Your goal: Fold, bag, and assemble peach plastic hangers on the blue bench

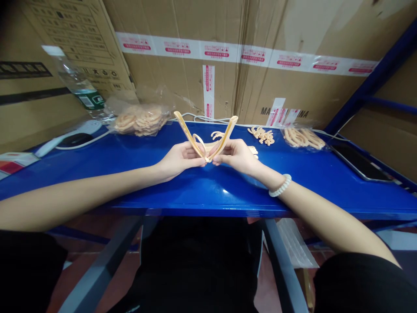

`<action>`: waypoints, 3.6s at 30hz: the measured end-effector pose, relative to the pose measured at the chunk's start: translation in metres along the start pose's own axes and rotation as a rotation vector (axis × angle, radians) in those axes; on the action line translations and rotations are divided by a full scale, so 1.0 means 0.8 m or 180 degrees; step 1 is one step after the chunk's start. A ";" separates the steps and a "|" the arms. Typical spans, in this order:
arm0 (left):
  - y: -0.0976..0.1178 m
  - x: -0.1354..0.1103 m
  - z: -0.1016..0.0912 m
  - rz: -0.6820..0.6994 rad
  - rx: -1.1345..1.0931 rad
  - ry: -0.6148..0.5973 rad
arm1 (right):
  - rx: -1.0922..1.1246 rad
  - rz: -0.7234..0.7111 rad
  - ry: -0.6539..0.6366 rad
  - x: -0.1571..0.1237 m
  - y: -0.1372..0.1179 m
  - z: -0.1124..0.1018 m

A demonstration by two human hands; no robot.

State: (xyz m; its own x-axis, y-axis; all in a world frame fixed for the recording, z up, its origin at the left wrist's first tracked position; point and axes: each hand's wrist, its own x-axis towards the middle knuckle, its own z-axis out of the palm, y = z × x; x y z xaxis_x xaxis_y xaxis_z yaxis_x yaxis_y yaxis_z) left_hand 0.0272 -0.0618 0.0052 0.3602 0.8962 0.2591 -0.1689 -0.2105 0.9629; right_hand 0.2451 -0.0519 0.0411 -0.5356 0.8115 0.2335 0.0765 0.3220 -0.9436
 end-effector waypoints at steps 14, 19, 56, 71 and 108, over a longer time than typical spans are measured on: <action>0.000 -0.003 -0.002 0.0061 0.0110 0.0019 | -0.0010 0.0087 0.0154 -0.006 0.000 0.006; 0.001 -0.004 -0.003 0.0010 0.0073 0.0092 | -0.0009 0.0062 0.0223 -0.008 0.000 0.009; 0.063 0.041 -0.110 0.0584 0.2594 -0.0956 | -0.2824 0.0197 -0.1019 0.002 -0.041 -0.131; 0.051 0.037 -0.102 0.1262 0.4049 -0.1420 | -0.3361 0.0581 -0.1235 0.003 -0.029 -0.127; -0.012 0.068 -0.127 0.1870 0.5047 -0.0884 | -0.4262 0.0738 0.0025 0.049 0.015 -0.147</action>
State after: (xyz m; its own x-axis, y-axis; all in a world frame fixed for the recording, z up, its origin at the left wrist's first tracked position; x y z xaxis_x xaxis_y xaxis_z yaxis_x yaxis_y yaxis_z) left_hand -0.0451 0.0288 0.0023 0.7523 0.5093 0.4179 0.6171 -0.7669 -0.1761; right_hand 0.3239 0.0408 0.0662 -0.3946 0.9126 0.1074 0.9172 0.3981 -0.0126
